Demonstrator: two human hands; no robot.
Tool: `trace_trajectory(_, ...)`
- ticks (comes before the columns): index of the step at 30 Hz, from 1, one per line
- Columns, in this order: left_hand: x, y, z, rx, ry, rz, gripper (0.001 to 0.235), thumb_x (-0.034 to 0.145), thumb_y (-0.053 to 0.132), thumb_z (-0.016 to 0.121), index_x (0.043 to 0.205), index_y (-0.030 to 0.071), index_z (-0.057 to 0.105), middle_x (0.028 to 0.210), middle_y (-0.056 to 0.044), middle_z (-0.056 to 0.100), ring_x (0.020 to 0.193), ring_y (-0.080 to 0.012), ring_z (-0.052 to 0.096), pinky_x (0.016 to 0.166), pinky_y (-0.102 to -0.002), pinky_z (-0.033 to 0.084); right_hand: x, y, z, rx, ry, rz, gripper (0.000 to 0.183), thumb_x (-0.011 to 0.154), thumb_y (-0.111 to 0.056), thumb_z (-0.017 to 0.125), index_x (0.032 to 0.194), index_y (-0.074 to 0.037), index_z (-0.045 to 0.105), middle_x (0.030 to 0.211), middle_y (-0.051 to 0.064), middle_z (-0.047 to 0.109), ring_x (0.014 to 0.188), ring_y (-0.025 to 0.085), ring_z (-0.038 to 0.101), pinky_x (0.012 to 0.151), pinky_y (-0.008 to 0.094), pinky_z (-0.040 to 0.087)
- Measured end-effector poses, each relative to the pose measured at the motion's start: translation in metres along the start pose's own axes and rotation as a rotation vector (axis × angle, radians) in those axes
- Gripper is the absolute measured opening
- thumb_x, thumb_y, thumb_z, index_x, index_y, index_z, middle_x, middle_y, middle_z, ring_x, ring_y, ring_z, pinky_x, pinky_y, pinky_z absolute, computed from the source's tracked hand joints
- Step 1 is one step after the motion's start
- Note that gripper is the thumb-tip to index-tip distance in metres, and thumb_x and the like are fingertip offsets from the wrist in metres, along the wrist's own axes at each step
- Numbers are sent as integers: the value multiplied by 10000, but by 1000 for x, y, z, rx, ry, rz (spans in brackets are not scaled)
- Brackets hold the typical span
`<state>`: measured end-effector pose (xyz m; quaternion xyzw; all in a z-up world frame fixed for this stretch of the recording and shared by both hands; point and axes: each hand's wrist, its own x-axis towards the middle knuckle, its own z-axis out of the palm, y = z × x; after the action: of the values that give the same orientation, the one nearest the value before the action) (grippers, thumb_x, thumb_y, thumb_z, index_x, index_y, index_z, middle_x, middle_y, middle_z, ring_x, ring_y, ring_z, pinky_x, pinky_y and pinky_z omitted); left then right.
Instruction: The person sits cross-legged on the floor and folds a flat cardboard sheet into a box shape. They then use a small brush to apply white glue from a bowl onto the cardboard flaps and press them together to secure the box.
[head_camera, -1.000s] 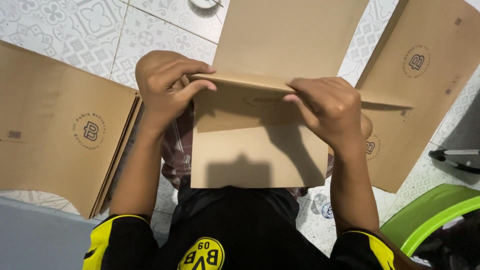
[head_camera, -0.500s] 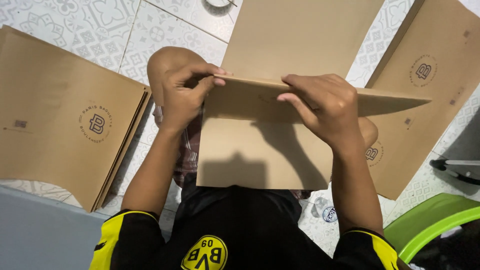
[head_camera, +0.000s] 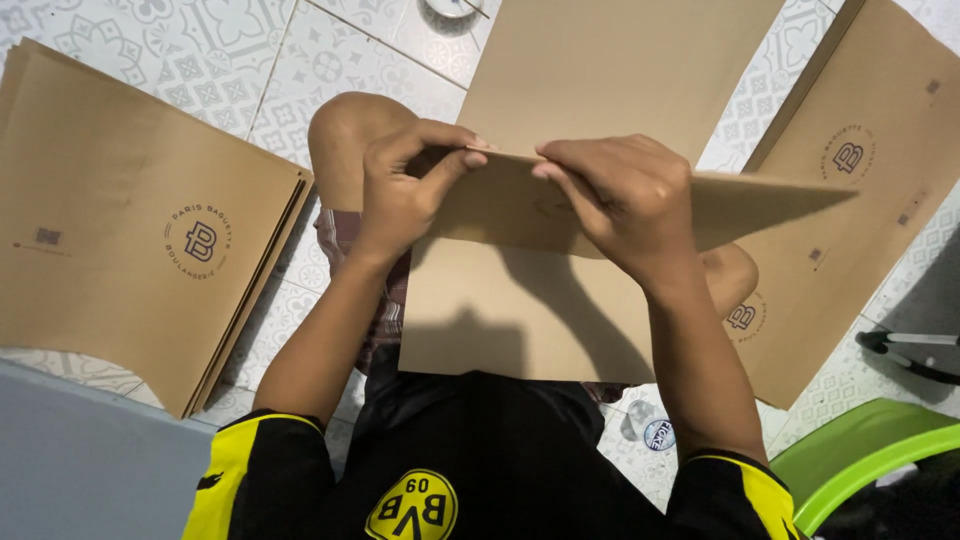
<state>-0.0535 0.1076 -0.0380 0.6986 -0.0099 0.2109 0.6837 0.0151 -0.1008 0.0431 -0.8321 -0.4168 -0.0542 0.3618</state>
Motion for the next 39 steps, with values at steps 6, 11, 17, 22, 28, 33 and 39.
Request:
trace_trajectory(6, -1, 6, 3, -87, 62, -6, 111, 960, 68, 780, 1062, 41, 745, 916, -88, 776, 882, -136, 728, 829, -293, 584, 6, -2, 3, 21, 16, 21, 75, 945, 15, 819, 990, -45, 814, 828, 118, 789, 773, 299, 771, 719, 365, 596)
trace_trajectory(11, 1, 0, 7, -137, 118, 14, 55, 988, 67, 751, 1032, 42, 730, 928, -72, 758, 900, -114, 702, 846, -283, 571, 14, -13, 1, 38, 18, 20, 95, 925, 2, 841, 1010, -29, 811, 850, 140, 791, 793, 315, 775, 730, 387, 601)
trace_trajectory(17, 4, 2, 10, -208, 92, 19, 27, 983, 50, 745, 1009, 49, 737, 913, -75, 726, 873, -108, 666, 817, -264, 540, 16, -11, 8, 94, 14, 17, 113, 919, 33, 814, 1007, -37, 807, 868, 130, 795, 799, 313, 775, 726, 381, 597)
trace_trajectory(22, 0, -5, 12, -279, 121, -32, 51, 994, 72, 731, 1037, 51, 715, 914, -42, 700, 857, -80, 635, 810, -254, 537, 19, -14, 13, 131, 41, 39, 114, 900, 45, 812, 988, -28, 801, 843, 148, 788, 780, 328, 775, 711, 392, 597)
trace_trajectory(28, 2, -5, 15, -399, 116, -53, 44, 952, 40, 748, 967, 16, 714, 902, -101, 692, 900, -144, 662, 851, -296, 529, 27, -20, 21, 117, 43, -4, 91, 929, -23, 805, 1017, -45, 801, 885, 132, 799, 805, 310, 780, 707, 367, 599)
trace_trajectory(33, 3, -14, 9, -484, 100, -76, 25, 919, -2, 749, 920, 3, 724, 860, -117, 684, 902, -181, 663, 877, -315, 530, 30, -25, 22, 115, 62, -29, 80, 890, -6, 816, 967, -23, 800, 833, 161, 785, 748, 322, 774, 666, 365, 601)
trace_trajectory(39, 4, -13, 7, -511, 60, -110, 74, 884, -31, 772, 902, -52, 704, 855, -184, 662, 923, -280, 683, 899, -365, 539, 28, -22, 19, 161, 45, -24, 54, 926, -12, 791, 979, -24, 783, 828, 152, 783, 748, 309, 776, 654, 344, 608)
